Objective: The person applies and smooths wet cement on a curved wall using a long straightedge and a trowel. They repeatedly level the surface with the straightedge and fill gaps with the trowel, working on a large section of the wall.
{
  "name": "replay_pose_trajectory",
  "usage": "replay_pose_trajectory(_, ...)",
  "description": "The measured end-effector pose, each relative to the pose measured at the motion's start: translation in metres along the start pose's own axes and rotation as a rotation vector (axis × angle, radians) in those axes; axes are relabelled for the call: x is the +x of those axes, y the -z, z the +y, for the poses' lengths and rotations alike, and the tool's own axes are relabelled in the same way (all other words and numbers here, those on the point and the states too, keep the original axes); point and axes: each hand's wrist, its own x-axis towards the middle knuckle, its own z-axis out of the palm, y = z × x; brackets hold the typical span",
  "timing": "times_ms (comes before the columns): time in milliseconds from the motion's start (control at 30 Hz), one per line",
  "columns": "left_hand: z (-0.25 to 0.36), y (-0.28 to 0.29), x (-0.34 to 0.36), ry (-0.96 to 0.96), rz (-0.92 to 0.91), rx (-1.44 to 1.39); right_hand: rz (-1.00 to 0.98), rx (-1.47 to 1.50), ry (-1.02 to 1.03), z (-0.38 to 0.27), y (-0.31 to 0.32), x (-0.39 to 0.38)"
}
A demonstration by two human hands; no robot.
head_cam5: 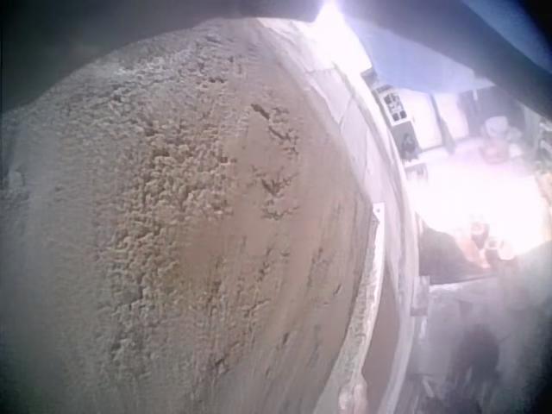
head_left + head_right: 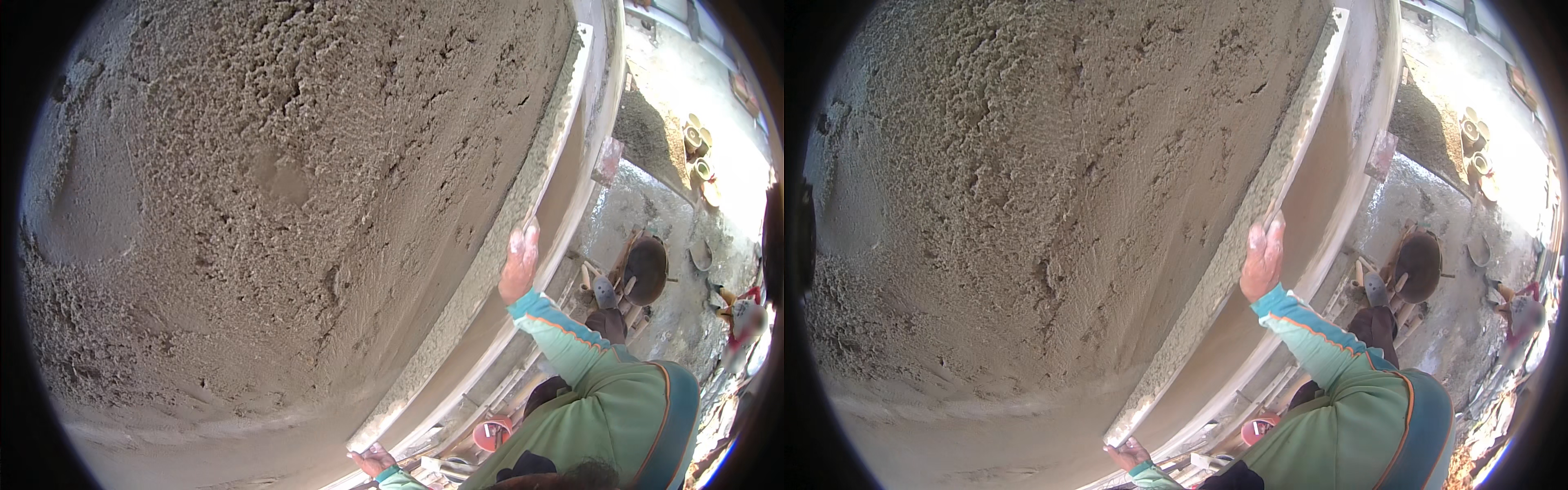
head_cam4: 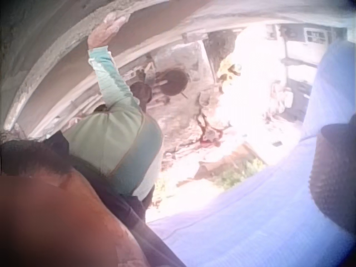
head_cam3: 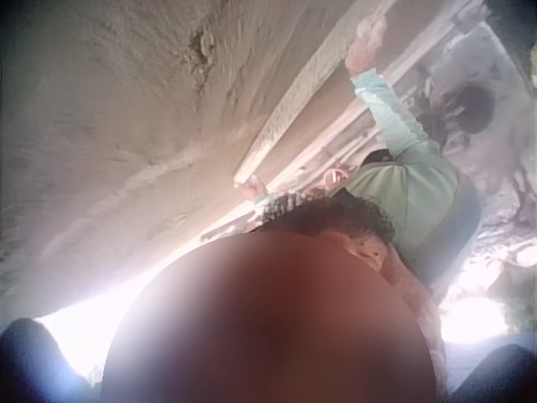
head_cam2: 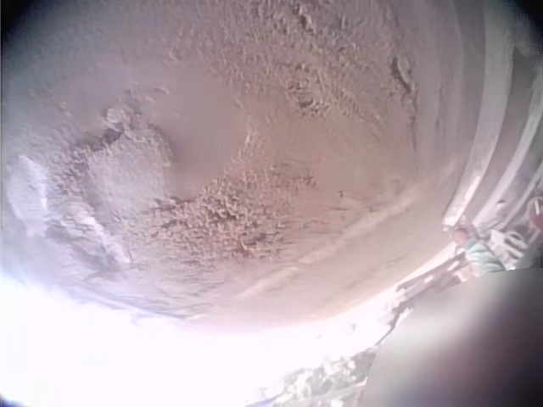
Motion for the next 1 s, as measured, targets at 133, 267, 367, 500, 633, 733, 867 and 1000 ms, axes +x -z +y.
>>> replay_pose_trajectory(133,0.024,0.049,0.015,-0.045,-0.018,0.004,-0.113,0.106,-0.008,-0.001,0.002,-0.045)
replay_pose_trajectory(267,0.015,0.045,0.005,-0.215,-0.051,0.927,-0.017,0.169,0.059,-0.030,0.001,0.008)
replay_pose_trajectory(367,0.001,0.015,-0.019,-0.265,-0.039,0.952,0.047,0.246,0.107,-0.059,0.001,0.057)
replay_pose_trajectory(500,-0.024,-0.065,-0.060,-0.093,0.010,0.224,0.081,0.346,0.195,-0.101,-0.001,0.133)
replay_pose_trajectory(633,-0.032,-0.162,-0.124,-0.052,-0.046,-0.091,0.155,-0.029,0.616,-0.149,0.012,0.218)
replay_pose_trajectory(733,-0.034,-0.233,-0.171,-0.025,-0.227,-0.180,0.354,-0.527,1.136,-0.199,0.019,0.315)
replay_pose_trajectory(867,-0.035,-0.315,-0.225,0.006,-0.449,-0.183,-0.320,0.589,0.509,-0.287,0.026,0.441)
replay_pose_trajectory(1000,-0.033,-0.351,-0.249,0.036,-0.505,-0.168,0.174,-0.148,0.740,-0.304,0.035,0.500)
